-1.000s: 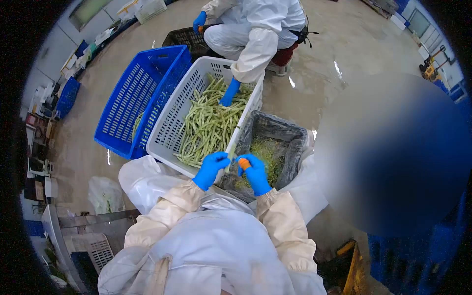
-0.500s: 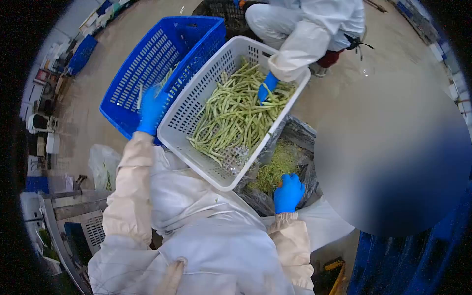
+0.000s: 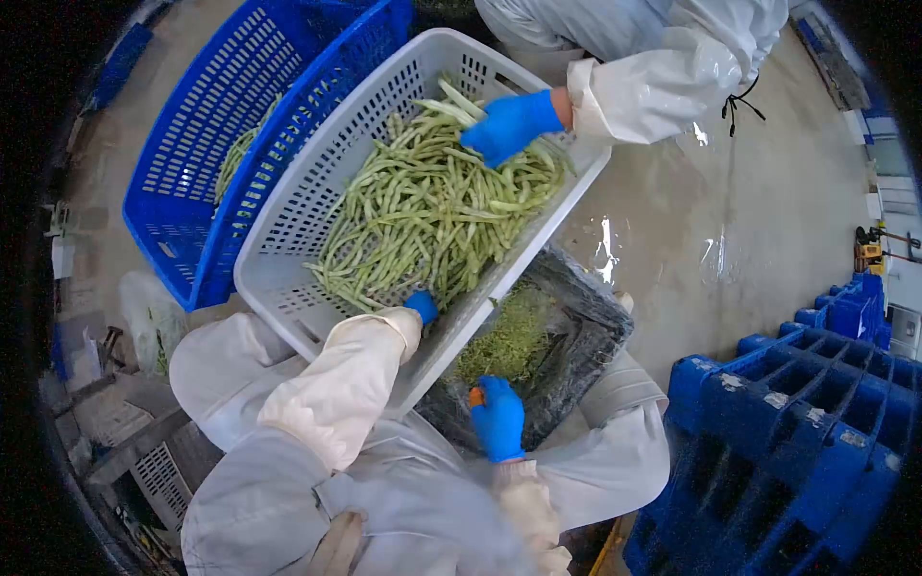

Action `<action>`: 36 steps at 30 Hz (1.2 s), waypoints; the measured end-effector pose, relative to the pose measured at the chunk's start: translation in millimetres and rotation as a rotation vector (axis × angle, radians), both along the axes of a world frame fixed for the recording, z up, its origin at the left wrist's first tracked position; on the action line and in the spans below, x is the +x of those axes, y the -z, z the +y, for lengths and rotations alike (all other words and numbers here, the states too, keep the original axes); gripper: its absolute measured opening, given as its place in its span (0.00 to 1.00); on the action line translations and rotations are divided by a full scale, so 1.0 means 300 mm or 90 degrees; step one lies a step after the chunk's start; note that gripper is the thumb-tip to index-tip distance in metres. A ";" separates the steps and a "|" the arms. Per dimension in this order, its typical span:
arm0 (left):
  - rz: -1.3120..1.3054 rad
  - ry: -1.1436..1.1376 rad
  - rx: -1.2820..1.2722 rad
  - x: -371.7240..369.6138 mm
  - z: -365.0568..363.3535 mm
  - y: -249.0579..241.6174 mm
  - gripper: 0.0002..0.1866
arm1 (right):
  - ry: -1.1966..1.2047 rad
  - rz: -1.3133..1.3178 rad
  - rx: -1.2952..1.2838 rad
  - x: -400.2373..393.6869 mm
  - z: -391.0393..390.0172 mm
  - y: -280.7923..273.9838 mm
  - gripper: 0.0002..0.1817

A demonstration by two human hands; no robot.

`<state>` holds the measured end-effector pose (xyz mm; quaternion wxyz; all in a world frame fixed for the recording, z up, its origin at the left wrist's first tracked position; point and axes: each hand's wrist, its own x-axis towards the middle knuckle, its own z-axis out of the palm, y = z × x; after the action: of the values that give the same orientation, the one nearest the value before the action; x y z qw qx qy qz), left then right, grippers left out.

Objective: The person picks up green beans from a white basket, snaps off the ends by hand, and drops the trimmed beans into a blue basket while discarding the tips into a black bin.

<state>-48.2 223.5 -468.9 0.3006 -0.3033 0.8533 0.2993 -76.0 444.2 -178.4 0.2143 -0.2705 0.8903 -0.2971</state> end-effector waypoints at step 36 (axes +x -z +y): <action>0.543 -0.435 0.397 0.123 0.175 -1.280 0.10 | -0.065 0.189 -0.308 0.126 0.005 -0.217 0.07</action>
<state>-11.3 275.9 -84.8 -0.1046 -0.3107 0.6256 0.7080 -38.1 445.8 -113.4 0.0251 -0.3988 0.8003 -0.4470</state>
